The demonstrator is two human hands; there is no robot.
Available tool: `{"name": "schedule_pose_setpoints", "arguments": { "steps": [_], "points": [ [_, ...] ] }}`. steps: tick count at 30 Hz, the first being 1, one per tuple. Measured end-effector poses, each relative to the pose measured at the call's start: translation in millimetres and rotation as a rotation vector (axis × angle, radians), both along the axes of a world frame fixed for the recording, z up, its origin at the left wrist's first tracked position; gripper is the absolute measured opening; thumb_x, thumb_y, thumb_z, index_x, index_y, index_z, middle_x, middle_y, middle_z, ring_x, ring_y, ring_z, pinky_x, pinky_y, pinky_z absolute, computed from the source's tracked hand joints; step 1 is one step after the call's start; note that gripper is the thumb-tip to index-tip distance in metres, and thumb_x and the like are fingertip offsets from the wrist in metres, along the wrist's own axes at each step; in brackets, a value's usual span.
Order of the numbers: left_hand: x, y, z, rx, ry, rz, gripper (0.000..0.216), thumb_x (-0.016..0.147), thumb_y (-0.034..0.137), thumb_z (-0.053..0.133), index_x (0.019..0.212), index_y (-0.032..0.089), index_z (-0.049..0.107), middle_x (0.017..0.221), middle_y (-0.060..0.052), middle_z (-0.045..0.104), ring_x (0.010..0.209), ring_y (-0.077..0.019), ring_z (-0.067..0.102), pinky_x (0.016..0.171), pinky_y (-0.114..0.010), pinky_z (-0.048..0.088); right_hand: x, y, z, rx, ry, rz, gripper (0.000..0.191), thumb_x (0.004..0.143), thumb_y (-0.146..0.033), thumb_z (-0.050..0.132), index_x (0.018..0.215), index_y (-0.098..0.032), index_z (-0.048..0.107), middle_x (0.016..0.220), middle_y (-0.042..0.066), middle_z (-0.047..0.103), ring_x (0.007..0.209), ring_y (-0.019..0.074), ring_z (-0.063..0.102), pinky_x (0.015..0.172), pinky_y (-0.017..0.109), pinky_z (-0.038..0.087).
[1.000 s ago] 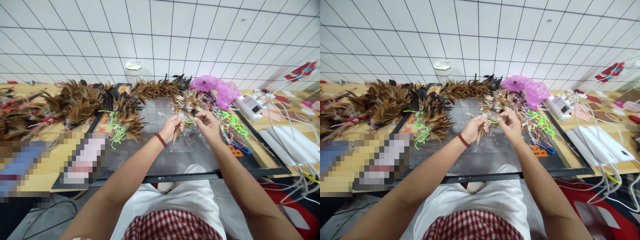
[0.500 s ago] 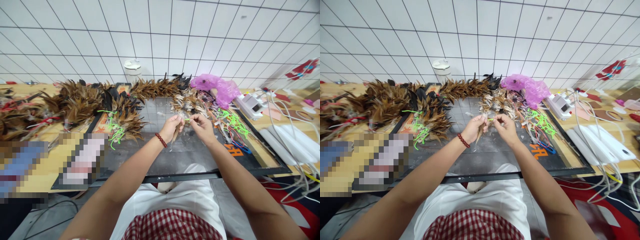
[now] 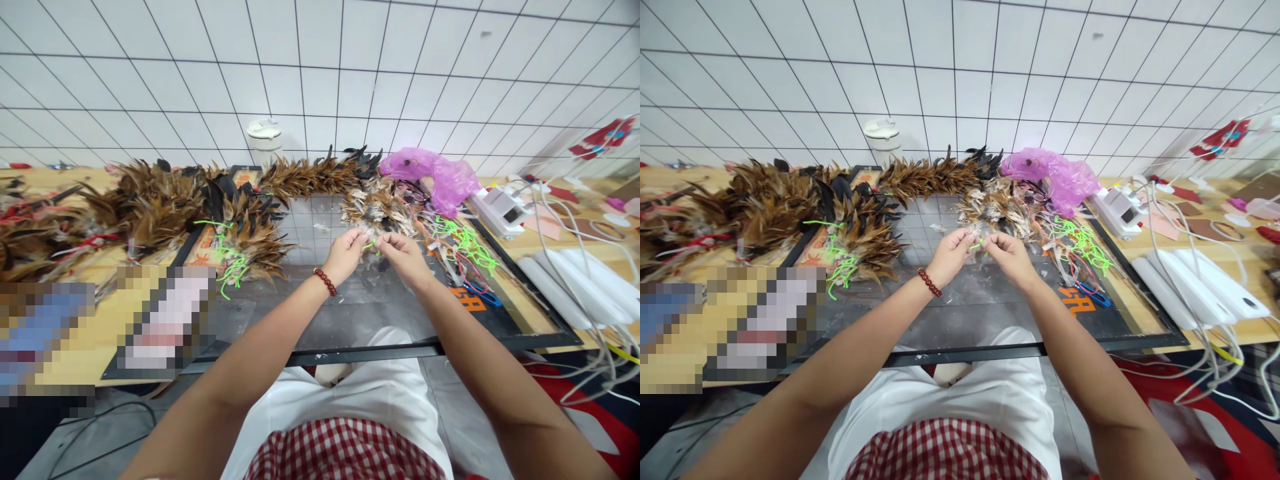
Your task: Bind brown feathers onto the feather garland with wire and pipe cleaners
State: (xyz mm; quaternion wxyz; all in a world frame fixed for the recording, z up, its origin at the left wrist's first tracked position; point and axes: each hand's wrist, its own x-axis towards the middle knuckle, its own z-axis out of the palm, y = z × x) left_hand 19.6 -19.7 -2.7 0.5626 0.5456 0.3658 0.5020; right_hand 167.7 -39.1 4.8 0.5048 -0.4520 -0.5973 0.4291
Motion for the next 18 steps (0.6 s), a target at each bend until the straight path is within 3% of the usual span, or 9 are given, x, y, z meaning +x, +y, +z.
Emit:
{"name": "schedule_pose_setpoints", "arguments": {
  "steps": [7, 13, 18],
  "points": [
    [0, 3, -12.0, 0.015, 0.022, -0.051, 0.022, 0.085, 0.034, 0.057, 0.073, 0.015, 0.056, 0.062, 0.003, 0.049, 0.052, -0.0061, 0.039, 0.050, -0.018, 0.032, 0, 2, -4.5, 0.006, 0.077, -0.050, 0.028, 0.069, -0.044, 0.076, 0.080, -0.020, 0.067, 0.071, -0.001, 0.063, 0.065, 0.0116, 0.053, 0.064, 0.026, 0.043],
    [0, -3, 5.6, -0.111, -0.072, 0.000, 0.022, 0.086, 0.030, 0.057, 0.070, 0.015, 0.053, 0.057, 0.005, 0.045, 0.044, -0.0032, 0.034, 0.043, -0.017, 0.027, 3, 3, -4.5, 0.020, 0.087, -0.065, 0.025, 0.072, -0.043, 0.074, 0.079, -0.020, 0.068, 0.070, 0.000, 0.065, 0.064, 0.0119, 0.055, 0.064, 0.027, 0.046],
    [-3, -4, 10.4, -0.183, -0.113, -0.024, 0.020, 0.085, 0.029, 0.059, 0.072, 0.014, 0.057, 0.064, 0.003, 0.054, 0.044, -0.0028, 0.041, 0.040, -0.016, 0.029, 3, 4, -1.1, 0.022, 0.139, -0.080, 0.028, 0.068, -0.044, 0.077, 0.081, -0.021, 0.068, 0.073, 0.000, 0.065, 0.065, 0.0120, 0.056, 0.065, 0.026, 0.048]
  ]
}}
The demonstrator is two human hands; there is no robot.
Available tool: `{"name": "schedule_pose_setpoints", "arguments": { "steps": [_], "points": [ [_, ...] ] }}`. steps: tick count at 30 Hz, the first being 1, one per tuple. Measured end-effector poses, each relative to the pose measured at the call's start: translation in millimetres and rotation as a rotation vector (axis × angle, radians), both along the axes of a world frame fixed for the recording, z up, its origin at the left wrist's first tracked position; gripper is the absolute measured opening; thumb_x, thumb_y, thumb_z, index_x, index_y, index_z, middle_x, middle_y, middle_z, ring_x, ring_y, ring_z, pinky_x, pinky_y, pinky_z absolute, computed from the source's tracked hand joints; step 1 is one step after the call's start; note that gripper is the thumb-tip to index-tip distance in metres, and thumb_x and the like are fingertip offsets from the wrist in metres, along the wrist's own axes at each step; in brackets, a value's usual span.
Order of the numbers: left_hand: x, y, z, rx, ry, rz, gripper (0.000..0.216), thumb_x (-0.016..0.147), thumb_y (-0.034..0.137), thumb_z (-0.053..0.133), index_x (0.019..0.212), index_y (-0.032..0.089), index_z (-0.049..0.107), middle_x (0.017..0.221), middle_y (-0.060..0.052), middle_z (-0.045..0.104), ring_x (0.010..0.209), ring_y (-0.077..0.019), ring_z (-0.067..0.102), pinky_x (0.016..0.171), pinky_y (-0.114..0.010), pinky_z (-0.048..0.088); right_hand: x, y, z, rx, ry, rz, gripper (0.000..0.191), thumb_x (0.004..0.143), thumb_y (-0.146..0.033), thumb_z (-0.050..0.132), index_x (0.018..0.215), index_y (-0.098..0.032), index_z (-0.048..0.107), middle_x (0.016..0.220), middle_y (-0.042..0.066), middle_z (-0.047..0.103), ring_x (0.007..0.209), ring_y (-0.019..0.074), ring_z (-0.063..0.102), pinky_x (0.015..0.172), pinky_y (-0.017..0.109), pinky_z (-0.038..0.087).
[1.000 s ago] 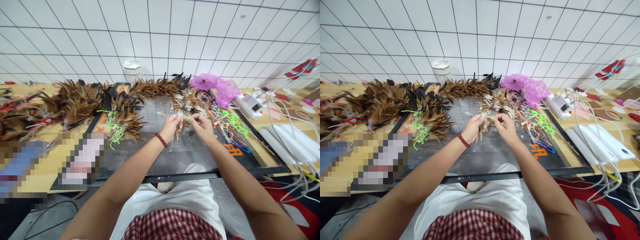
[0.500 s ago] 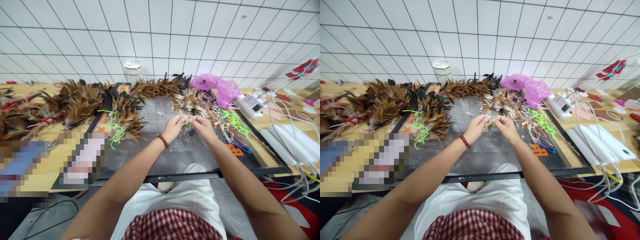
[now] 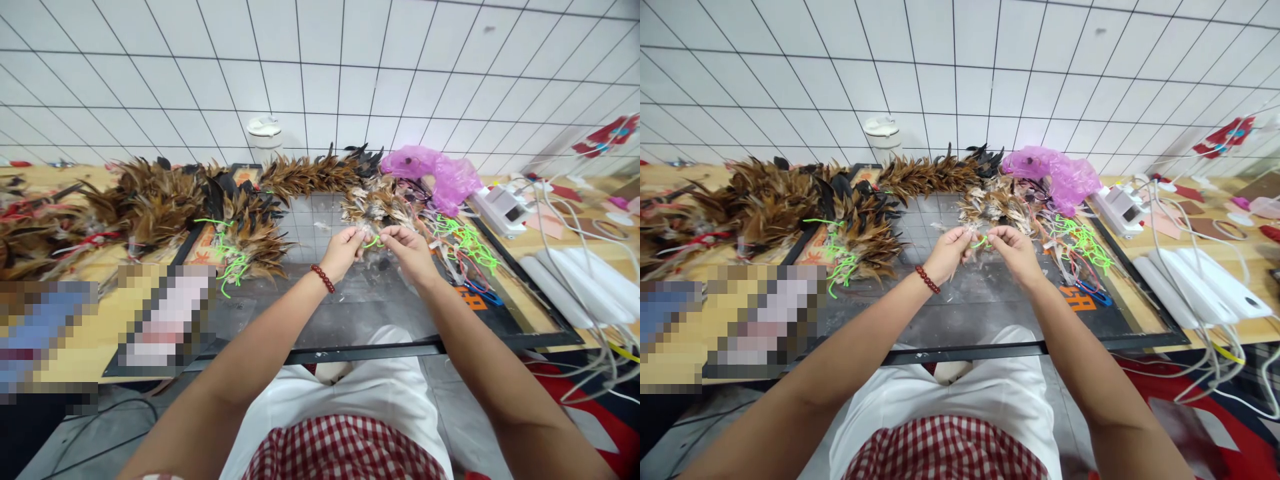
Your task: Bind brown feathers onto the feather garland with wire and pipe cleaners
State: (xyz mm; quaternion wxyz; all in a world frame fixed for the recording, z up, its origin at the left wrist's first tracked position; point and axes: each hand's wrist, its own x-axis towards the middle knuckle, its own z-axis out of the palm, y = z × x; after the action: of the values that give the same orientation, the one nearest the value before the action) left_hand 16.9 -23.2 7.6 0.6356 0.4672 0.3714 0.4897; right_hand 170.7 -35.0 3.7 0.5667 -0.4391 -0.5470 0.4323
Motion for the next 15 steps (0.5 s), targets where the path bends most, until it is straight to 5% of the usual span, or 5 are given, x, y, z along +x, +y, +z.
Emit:
{"name": "schedule_pose_setpoints", "arguments": {
  "steps": [15],
  "points": [
    [1.0, -0.7, 0.8, -0.066, -0.090, -0.041, 0.015, 0.085, 0.016, 0.056, 0.072, 0.009, 0.061, 0.056, 0.002, 0.051, 0.043, -0.0028, 0.042, 0.041, -0.015, 0.029, -2.2, -2.9, -1.5, 0.041, -0.190, -0.034, 0.038, 0.067, -0.053, 0.075, 0.079, -0.018, 0.066, 0.072, 0.003, 0.067, 0.063, 0.0129, 0.057, 0.061, 0.028, 0.047]
  ]
}}
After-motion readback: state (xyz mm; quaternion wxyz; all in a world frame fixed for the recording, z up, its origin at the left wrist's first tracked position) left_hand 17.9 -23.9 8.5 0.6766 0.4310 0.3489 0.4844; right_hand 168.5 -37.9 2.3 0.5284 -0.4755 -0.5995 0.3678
